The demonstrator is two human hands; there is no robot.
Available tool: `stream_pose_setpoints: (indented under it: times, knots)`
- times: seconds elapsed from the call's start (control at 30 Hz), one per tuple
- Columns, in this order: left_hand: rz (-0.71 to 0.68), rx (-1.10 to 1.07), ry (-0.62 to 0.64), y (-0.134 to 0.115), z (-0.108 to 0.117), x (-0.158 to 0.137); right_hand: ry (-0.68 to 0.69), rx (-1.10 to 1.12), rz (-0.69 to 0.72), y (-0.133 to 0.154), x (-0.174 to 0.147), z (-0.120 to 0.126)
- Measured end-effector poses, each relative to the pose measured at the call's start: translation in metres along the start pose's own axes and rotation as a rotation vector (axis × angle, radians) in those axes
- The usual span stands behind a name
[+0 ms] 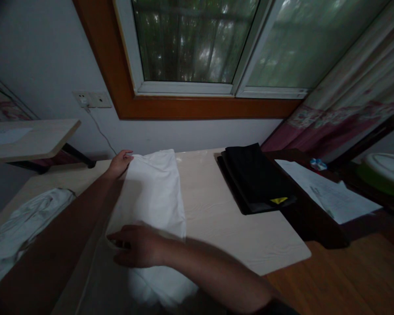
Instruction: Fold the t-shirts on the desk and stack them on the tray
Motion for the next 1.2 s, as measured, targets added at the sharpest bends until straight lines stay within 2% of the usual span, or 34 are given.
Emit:
stream_pose_setpoints:
  times: [0.2, 0.33, 0.43, 0.5, 0.7, 0.77, 0.87, 1.0, 1.2]
  knots:
    - [-0.021, 0.087, -0.049, -0.005, 0.003, -0.005, 0.157, 0.066, -0.041, 0.000, -0.003, -0.006]
    - [-0.037, 0.112, -0.069, -0.008, 0.002, -0.010, 0.135, 0.076, -0.005, 0.001, -0.006, 0.009]
    - [-0.024, 0.116, -0.060, -0.005, 0.000, -0.014, 0.001, -0.062, 0.054, -0.008, -0.002, 0.035]
    - [-0.010, 0.117, -0.054, -0.001, -0.001, -0.016, -0.122, -0.170, 0.055, -0.026, 0.004, 0.059]
    - [0.015, 0.123, -0.104, 0.009, -0.003, -0.021, -0.525, -0.404, -0.212, -0.110, 0.019, 0.152]
    - [0.005, 0.127, -0.122, 0.010, -0.005, -0.023, -0.582, -0.474, -0.319, -0.132, 0.020, 0.179]
    - [-0.008, 0.145, -0.147, 0.009, -0.007, -0.026, -0.590, -0.604, -0.451, -0.151, 0.024, 0.204]
    - [0.002, 0.191, -0.196, 0.006, -0.008, -0.028, -0.482, -0.820, -0.560, -0.160, 0.036, 0.210]
    - [0.012, 0.244, -0.251, 0.007, -0.008, -0.030, -0.391, -0.912, -0.460, -0.158, 0.057, 0.204]
Point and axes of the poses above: each hand's wrist, its own x-axis towards the middle knuckle, its own z-axis out of the back of the hand, y = z × x, the point moved 5 cm from there along x, towards the middle knuckle, and after that the axes turned 7 degrees about y, right-handed, at the moved point
